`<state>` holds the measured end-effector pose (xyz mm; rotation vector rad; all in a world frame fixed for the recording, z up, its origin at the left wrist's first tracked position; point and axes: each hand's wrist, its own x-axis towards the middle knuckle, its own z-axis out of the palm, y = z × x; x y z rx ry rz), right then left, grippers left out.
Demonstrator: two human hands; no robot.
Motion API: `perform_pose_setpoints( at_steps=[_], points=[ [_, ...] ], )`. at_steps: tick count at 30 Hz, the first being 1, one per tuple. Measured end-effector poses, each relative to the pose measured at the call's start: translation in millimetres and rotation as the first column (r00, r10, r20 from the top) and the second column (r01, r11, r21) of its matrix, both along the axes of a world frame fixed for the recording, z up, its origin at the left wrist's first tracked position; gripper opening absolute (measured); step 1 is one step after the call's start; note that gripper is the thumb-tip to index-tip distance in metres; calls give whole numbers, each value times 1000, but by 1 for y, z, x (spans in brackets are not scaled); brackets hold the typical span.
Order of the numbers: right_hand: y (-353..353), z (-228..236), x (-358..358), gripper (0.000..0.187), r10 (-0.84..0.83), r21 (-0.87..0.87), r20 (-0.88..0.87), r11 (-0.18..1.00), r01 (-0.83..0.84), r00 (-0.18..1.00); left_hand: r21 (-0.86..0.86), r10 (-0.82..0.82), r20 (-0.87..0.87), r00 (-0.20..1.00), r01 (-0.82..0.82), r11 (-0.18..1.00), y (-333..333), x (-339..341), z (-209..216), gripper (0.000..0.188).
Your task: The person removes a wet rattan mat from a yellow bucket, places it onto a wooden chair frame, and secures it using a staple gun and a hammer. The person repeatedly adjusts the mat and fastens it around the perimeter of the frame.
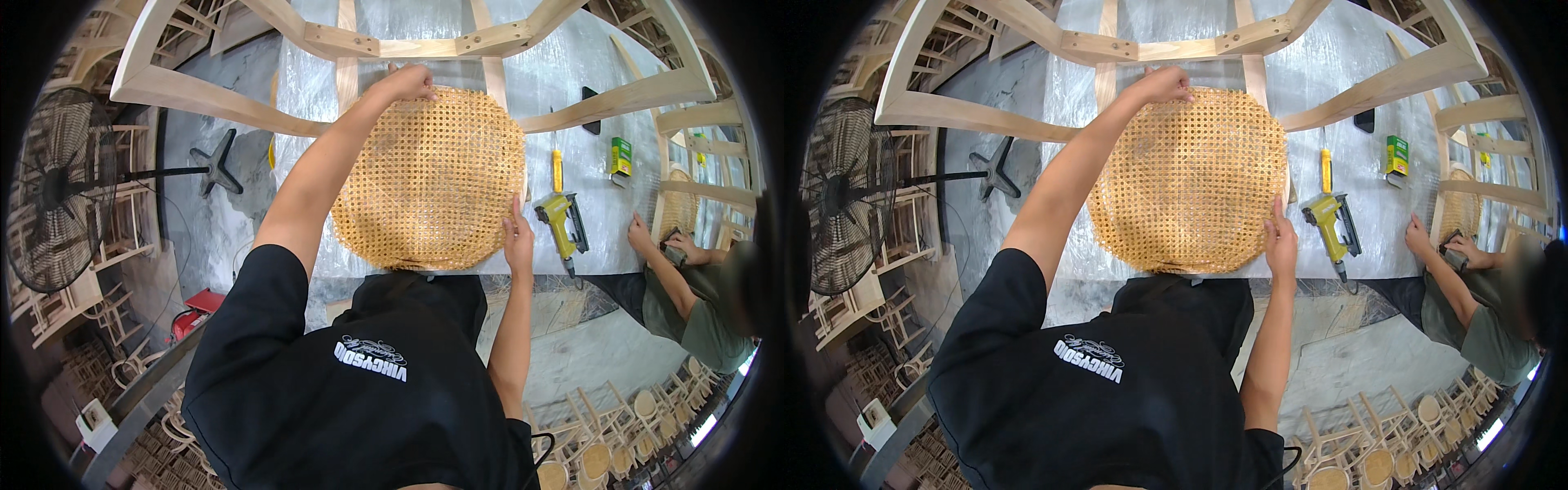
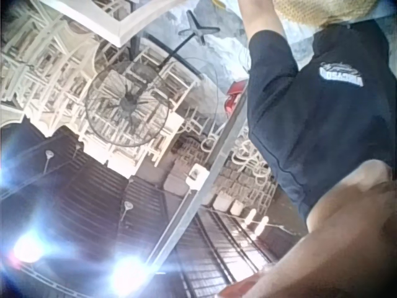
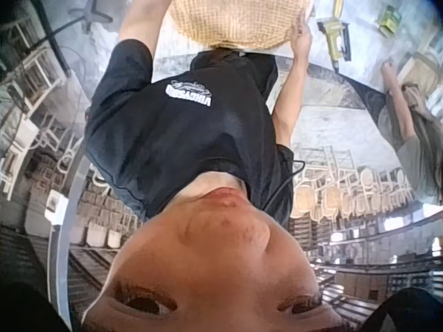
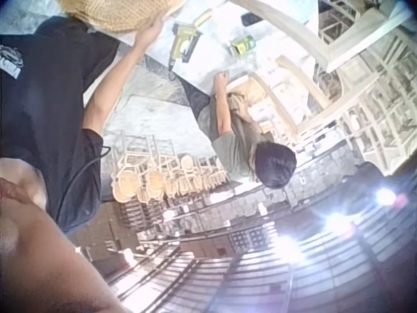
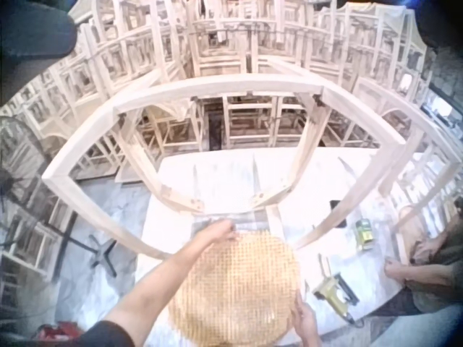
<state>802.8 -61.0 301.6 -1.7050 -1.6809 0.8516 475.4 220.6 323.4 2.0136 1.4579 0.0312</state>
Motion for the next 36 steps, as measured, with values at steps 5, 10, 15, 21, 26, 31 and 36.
perform_pose_setpoints(
  at_steps=[5,10,15,21,26,31,36],
  points=[
    [1,0,-1,58,-4,-7,3,1000,4,1000,394,-10,50,999,-11,919,-13,-1,-19,41],
    [5,2,-3,55,17,20,36,1000,-18,999,155,-171,17,985,166,974,3,-11,-15,40],
    [2,5,-2,53,-9,-36,34,999,10,999,225,-164,34,986,152,962,-6,-1,-10,37],
    [5,3,-4,54,16,-8,25,1000,-15,1000,201,-120,-11,993,120,972,-8,-4,-11,33],
    [4,4,-4,55,8,-25,55,1000,-6,998,249,-104,-2,995,102,963,-11,-2,-11,30],
    [5,6,-7,54,15,-39,51,999,-13,999,299,-70,-13,997,70,952,-13,-5,-13,29],
    [3,7,-4,54,0,-54,71,999,4,997,244,-71,-9,997,71,967,-12,0,-10,30]
  ],
)
